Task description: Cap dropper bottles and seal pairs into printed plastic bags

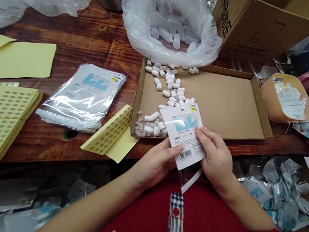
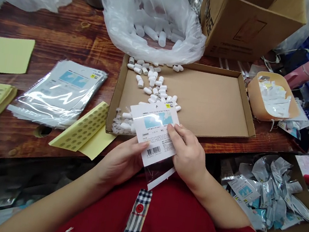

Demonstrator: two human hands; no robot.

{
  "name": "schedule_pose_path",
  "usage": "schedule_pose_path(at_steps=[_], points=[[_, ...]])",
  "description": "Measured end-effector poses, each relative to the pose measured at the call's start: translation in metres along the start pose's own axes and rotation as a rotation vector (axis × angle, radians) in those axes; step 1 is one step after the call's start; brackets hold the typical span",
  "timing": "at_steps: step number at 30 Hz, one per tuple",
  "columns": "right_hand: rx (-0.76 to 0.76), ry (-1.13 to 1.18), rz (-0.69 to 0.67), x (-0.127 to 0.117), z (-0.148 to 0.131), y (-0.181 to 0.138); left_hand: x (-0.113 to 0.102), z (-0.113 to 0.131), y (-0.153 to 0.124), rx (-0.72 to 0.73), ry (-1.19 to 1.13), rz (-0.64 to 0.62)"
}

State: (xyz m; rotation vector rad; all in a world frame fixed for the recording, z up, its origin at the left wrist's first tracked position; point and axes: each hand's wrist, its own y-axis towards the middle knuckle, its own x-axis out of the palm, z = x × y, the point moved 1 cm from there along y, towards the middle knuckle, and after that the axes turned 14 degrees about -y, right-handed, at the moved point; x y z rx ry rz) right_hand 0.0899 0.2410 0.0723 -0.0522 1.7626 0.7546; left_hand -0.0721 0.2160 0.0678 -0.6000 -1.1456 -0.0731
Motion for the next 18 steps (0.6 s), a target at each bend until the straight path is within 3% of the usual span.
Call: schedule_pose_path(at_steps=[11,18], points=[[-0.005,-0.02,-0.038,-0.005,0.006,-0.009,0.003,-0.009,0.001,0.006,0.079,0.036],[-0.003,-0.074,-0.068,-0.002,0.013,-0.017,-0.005,-0.012,-0.003,-0.185,0.081,0.143]])
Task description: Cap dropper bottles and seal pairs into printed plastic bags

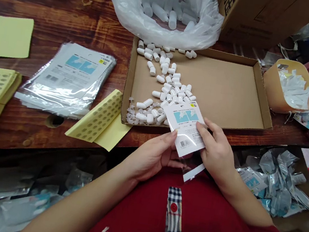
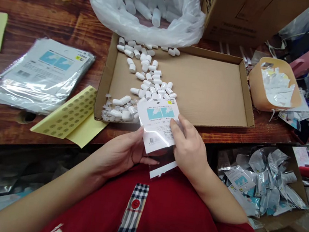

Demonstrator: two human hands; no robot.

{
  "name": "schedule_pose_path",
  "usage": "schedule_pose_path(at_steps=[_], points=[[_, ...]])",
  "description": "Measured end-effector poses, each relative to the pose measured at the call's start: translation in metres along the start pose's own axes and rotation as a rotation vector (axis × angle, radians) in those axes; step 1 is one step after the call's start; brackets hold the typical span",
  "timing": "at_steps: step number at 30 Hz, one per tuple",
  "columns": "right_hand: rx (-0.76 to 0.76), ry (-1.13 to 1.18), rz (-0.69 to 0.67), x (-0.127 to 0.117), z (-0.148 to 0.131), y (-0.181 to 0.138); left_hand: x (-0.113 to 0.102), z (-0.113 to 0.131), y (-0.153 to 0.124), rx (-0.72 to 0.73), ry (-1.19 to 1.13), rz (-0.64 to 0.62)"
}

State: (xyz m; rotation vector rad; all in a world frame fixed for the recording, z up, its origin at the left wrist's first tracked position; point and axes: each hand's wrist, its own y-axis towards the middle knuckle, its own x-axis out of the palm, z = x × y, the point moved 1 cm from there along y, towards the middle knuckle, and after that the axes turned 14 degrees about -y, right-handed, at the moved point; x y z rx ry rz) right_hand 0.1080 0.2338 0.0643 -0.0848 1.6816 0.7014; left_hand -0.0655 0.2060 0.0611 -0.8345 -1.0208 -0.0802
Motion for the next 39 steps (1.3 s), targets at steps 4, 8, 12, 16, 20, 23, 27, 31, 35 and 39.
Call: schedule_pose_path(at_steps=[4,8,12,16,20,23,27,31,35,39], points=[[-0.018,-0.02,0.015,0.006,0.0,-0.001,-0.005,-0.007,-0.005,-0.106,0.071,-0.028],[-0.062,0.034,-0.086,-0.008,-0.001,0.001,-0.009,-0.008,-0.006,-0.059,0.088,-0.022],[-0.268,0.24,-0.19,-0.039,-0.003,0.004,-0.014,-0.004,-0.004,-0.007,0.089,-0.051],[-0.518,0.3,-0.37,-0.046,-0.012,0.005,-0.013,-0.003,0.0,0.036,0.092,-0.123],[-0.441,0.218,-0.509,-0.031,-0.019,0.002,-0.011,-0.005,0.002,0.081,0.063,-0.153],[-0.461,0.179,-0.482,-0.027,-0.02,0.0,-0.008,-0.004,0.003,0.123,0.105,-0.145],[-0.568,0.094,-0.41,-0.029,-0.02,0.001,-0.005,-0.002,0.004,0.155,0.148,-0.129],[-0.638,0.163,-0.391,-0.033,-0.016,0.006,-0.006,-0.004,0.006,0.068,0.142,-0.12],[-0.605,0.402,-0.465,-0.042,-0.003,0.009,-0.012,-0.002,0.009,0.012,0.152,-0.099],[-0.413,0.761,-0.504,-0.046,0.026,0.001,-0.019,0.008,0.008,0.002,0.131,-0.106]])
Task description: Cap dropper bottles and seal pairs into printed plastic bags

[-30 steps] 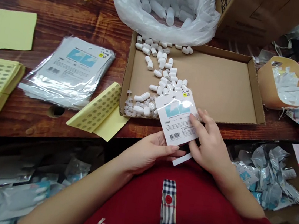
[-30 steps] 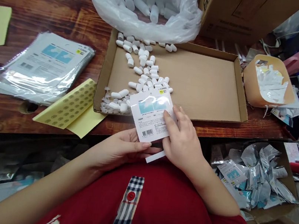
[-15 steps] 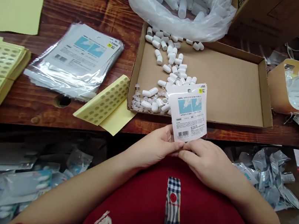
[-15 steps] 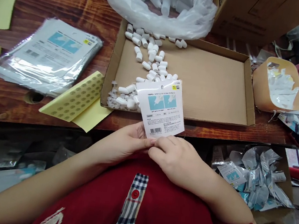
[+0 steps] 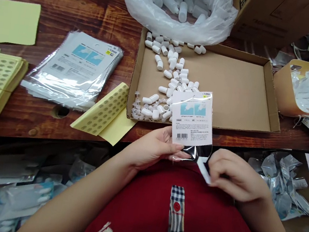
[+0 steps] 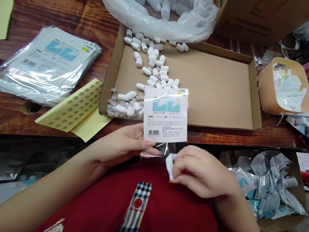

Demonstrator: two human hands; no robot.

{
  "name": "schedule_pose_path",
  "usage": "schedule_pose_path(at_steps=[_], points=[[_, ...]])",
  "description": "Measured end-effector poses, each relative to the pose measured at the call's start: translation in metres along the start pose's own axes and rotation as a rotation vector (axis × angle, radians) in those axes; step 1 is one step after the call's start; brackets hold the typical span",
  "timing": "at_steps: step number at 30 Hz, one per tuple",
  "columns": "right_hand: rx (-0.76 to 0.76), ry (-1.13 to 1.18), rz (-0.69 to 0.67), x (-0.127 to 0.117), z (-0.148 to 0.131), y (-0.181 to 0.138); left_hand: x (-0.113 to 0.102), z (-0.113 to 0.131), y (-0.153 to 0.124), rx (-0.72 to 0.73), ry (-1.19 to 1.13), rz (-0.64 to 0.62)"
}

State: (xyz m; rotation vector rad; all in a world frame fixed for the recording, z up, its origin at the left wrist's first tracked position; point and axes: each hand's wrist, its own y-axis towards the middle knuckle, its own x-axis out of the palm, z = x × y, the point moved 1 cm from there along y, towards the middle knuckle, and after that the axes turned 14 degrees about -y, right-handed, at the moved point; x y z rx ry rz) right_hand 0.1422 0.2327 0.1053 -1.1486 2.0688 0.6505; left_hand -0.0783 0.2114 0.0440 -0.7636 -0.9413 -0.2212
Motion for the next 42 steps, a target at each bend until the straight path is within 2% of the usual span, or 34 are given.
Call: schedule_pose_path(at_steps=[3,6,10,13,16,20,23,25,28,31,33,35,36,37,38,40,41,42], points=[[0.105,0.305,0.403,-0.005,0.026,-0.026,-0.004,0.006,-0.002,-0.079,-0.01,-0.056],[0.223,0.525,0.796,-0.006,0.055,-0.055,-0.007,0.01,-0.002,-0.083,-0.007,-0.024],[0.517,0.563,1.1,-0.014,0.079,-0.088,-0.01,0.014,-0.003,-0.055,0.064,0.072],[0.69,0.338,1.21,-0.036,0.098,-0.101,-0.009,0.016,-0.005,-0.065,0.167,0.139],[0.762,-0.043,1.168,-0.083,0.133,-0.103,-0.005,0.017,-0.005,-0.093,0.27,0.215],[0.893,-0.435,1.086,-0.169,0.191,-0.104,0.002,0.015,-0.002,-0.057,0.261,0.217],[1.041,-0.665,0.934,-0.214,0.224,-0.1,0.004,0.013,-0.002,-0.028,0.256,0.241],[1.107,-0.733,0.797,-0.227,0.238,-0.094,0.003,0.013,-0.003,-0.049,0.27,0.265],[1.179,-0.784,0.646,-0.234,0.247,-0.088,0.002,0.015,-0.005,-0.078,0.294,0.276],[1.254,-0.819,0.6,-0.242,0.245,-0.086,0.004,0.018,-0.005,-0.087,0.314,0.282],[1.307,-0.879,0.631,-0.249,0.236,-0.082,0.006,0.018,-0.005,-0.092,0.317,0.291],[1.272,-0.979,0.723,-0.248,0.219,-0.071,0.008,0.018,-0.005,-0.085,0.317,0.303],[1.189,-1.014,0.764,-0.242,0.206,-0.061,0.009,0.017,-0.005,-0.077,0.322,0.302],[1.061,-1.027,0.789,-0.231,0.191,-0.048,0.011,0.017,-0.005,-0.067,0.33,0.297],[0.884,-0.997,0.749,-0.214,0.174,-0.032,0.012,0.017,-0.006,-0.059,0.339,0.288],[0.497,-0.864,0.578,-0.167,0.132,0.001,0.014,0.016,-0.006,-0.052,0.34,0.253],[0.29,-0.791,0.413,-0.138,0.11,0.016,0.014,0.016,-0.006,-0.057,0.331,0.234],[0.146,-0.73,0.246,-0.108,0.087,0.028,0.014,0.016,-0.006,-0.063,0.313,0.215]])
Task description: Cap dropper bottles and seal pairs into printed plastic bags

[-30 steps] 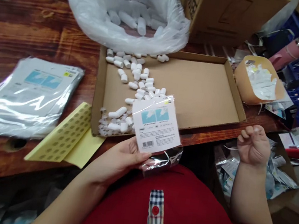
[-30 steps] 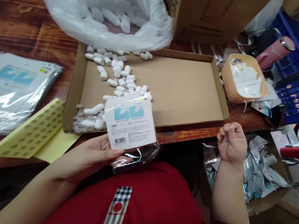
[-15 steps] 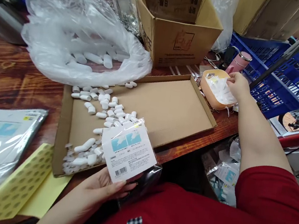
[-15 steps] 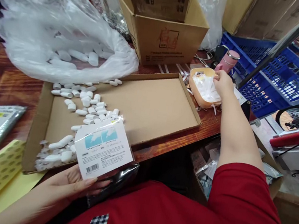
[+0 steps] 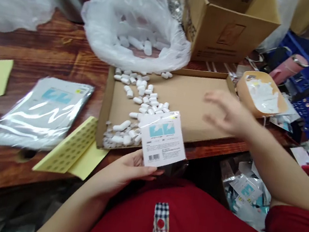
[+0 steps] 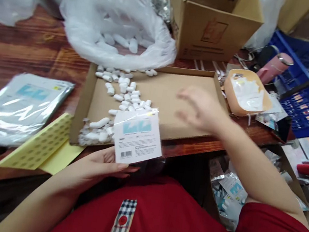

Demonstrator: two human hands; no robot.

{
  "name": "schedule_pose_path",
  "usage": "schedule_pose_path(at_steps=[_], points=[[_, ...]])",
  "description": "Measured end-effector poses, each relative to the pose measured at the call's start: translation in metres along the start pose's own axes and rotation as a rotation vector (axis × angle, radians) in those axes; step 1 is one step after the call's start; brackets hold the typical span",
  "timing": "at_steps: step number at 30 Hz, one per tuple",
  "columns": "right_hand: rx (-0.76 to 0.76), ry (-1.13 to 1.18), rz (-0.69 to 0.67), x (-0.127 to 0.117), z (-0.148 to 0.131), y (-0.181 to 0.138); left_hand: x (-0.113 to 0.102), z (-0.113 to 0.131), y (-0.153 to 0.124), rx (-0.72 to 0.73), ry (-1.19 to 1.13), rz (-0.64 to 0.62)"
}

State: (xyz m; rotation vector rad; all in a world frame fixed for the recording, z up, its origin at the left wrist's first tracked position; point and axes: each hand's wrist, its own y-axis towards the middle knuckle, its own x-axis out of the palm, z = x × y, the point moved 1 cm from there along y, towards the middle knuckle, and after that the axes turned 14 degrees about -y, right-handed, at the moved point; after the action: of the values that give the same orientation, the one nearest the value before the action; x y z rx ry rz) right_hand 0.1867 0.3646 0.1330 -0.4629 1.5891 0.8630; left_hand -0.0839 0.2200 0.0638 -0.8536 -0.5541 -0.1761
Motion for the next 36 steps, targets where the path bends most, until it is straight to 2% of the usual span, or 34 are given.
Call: schedule_pose_path(at_steps=[1,3,4,6,10,15,22,29,36], points=[[-0.137,0.039,-0.087,0.008,-0.035,0.001,-0.001,0.0,0.0,-0.005,-0.026,-0.025],[-0.307,0.059,-0.187,0.023,-0.089,-0.002,-0.004,-0.002,0.001,-0.003,-0.085,-0.078],[-0.351,0.052,-0.207,0.03,-0.107,-0.003,-0.006,-0.003,0.002,-0.001,-0.108,-0.099],[-0.372,0.022,-0.21,0.043,-0.126,-0.006,-0.011,-0.006,0.002,0.002,-0.14,-0.118],[-0.346,-0.04,-0.148,0.056,-0.129,-0.01,-0.018,-0.011,0.003,0.008,-0.23,-0.121],[-0.367,-0.047,-0.069,0.055,-0.127,-0.017,-0.019,-0.012,0.004,0.035,-0.3,-0.174],[-0.326,-0.008,-0.168,0.051,-0.126,-0.022,-0.021,-0.016,0.005,0.061,-0.348,-0.166],[-0.3,-0.016,-0.167,0.049,-0.131,-0.025,-0.021,-0.02,0.007,-0.013,-0.446,-0.117],[-0.245,0.012,-0.199,0.044,-0.132,-0.029,-0.021,-0.032,0.005,0.084,-0.25,-0.012]])
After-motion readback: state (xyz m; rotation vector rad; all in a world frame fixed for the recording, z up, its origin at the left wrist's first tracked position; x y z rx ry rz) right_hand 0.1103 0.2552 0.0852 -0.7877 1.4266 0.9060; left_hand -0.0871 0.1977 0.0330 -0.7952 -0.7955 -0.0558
